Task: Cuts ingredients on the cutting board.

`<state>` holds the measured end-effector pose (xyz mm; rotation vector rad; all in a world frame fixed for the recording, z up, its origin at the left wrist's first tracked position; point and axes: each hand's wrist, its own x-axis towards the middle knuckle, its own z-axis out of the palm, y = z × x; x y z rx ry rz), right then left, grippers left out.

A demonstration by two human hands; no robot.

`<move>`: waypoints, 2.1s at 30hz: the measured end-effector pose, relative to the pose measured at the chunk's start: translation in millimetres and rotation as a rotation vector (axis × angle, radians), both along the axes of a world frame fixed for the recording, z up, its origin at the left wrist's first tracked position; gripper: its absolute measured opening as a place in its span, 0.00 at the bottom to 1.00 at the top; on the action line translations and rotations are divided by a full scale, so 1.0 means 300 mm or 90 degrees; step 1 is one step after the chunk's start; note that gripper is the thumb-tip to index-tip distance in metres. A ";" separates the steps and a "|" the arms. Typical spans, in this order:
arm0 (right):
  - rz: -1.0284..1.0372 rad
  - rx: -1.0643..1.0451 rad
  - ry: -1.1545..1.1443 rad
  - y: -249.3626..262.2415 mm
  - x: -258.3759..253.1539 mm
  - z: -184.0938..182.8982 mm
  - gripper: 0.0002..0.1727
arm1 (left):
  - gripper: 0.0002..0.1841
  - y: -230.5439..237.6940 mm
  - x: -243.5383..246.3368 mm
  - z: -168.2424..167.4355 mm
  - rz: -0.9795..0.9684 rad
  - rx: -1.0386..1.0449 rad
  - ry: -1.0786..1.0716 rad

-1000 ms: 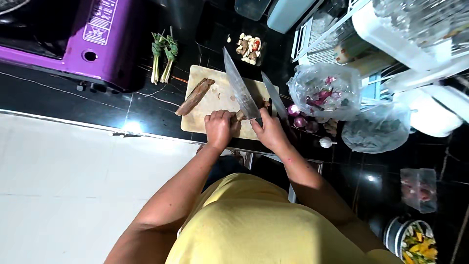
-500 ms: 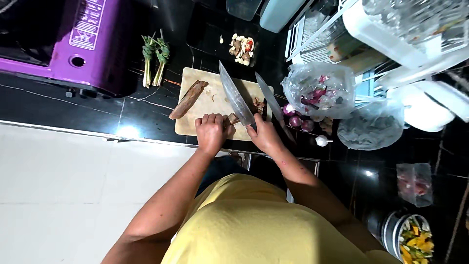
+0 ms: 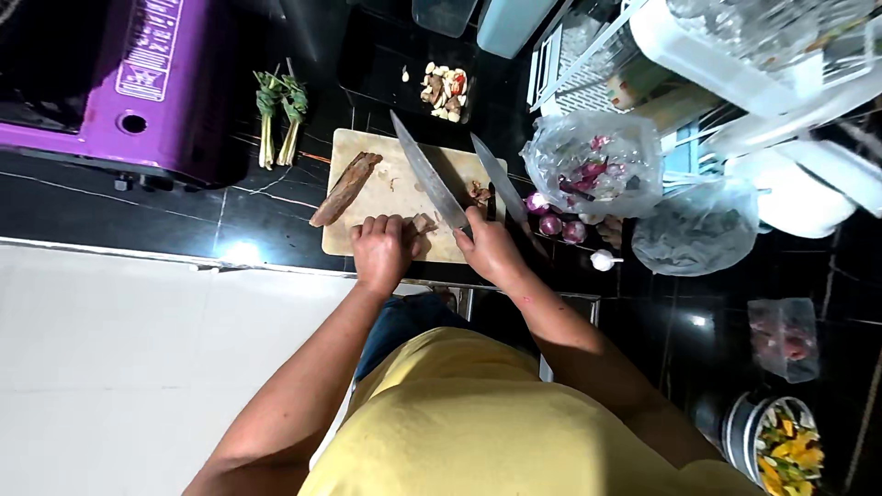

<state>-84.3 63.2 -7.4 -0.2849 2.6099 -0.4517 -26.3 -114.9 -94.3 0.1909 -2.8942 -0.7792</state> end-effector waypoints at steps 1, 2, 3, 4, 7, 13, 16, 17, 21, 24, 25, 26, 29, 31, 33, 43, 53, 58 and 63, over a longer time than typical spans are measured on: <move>-0.007 -0.017 0.023 0.008 0.009 0.003 0.19 | 0.20 0.016 -0.014 -0.004 -0.002 0.014 0.012; -0.012 -0.035 0.048 0.013 0.021 0.006 0.19 | 0.19 0.032 -0.026 -0.010 -0.008 0.022 0.019; -0.014 -0.051 0.074 0.017 0.036 0.012 0.18 | 0.18 0.044 -0.034 -0.017 -0.015 0.029 0.017; -0.011 -0.063 0.094 0.018 0.049 0.020 0.17 | 0.18 0.050 -0.038 -0.026 -0.021 0.035 0.017; 0.002 -0.071 0.101 0.002 0.072 0.027 0.17 | 0.21 0.034 -0.029 -0.035 -0.039 0.066 0.018; 0.015 0.000 -0.003 -0.036 0.070 -0.002 0.18 | 0.13 0.020 -0.009 -0.052 -0.040 0.097 0.060; 0.028 -0.067 0.075 -0.032 0.081 0.088 0.17 | 0.14 0.016 -0.013 -0.053 -0.046 0.097 0.047; 0.038 -0.124 0.156 -0.035 0.097 0.123 0.15 | 0.15 0.014 -0.010 -0.057 -0.046 0.106 0.054; 0.050 -0.172 0.341 -0.074 0.111 0.123 0.14 | 0.19 -0.001 0.014 -0.051 -0.045 0.177 0.071; 0.028 0.033 0.062 -0.098 0.067 -0.007 0.18 | 0.21 -0.001 0.019 -0.041 -0.055 0.194 0.055; 0.034 0.064 0.009 -0.113 0.037 -0.010 0.19 | 0.21 0.001 0.003 -0.043 -0.053 0.174 0.059; 0.042 0.069 -0.016 -0.116 0.019 -0.006 0.19 | 0.21 0.011 -0.004 -0.046 -0.048 0.146 0.060; 0.012 -0.018 -0.083 -0.059 -0.032 -0.011 0.23 | 0.18 0.037 -0.018 -0.055 -0.030 0.072 0.051; -0.045 -0.127 -0.192 0.015 -0.097 -0.052 0.23 | 0.16 0.042 -0.027 -0.051 -0.019 0.057 0.047; -0.118 -0.232 -0.294 0.065 -0.114 -0.055 0.22 | 0.17 0.042 -0.026 -0.055 -0.012 0.057 0.047; -0.046 -0.035 -0.033 -0.003 -0.003 -0.028 0.21 | 0.17 0.047 -0.035 -0.041 -0.008 0.050 0.044; 0.005 0.095 -0.029 -0.017 0.013 0.016 0.20 | 0.18 0.064 -0.045 -0.031 -0.008 0.022 -0.003; 0.002 0.046 0.020 -0.013 0.039 0.090 0.18 | 0.18 0.064 -0.050 -0.027 -0.015 0.022 0.015; 0.000 0.004 0.090 -0.048 0.051 0.007 0.17 | 0.18 0.065 -0.051 -0.037 -0.014 0.023 0.027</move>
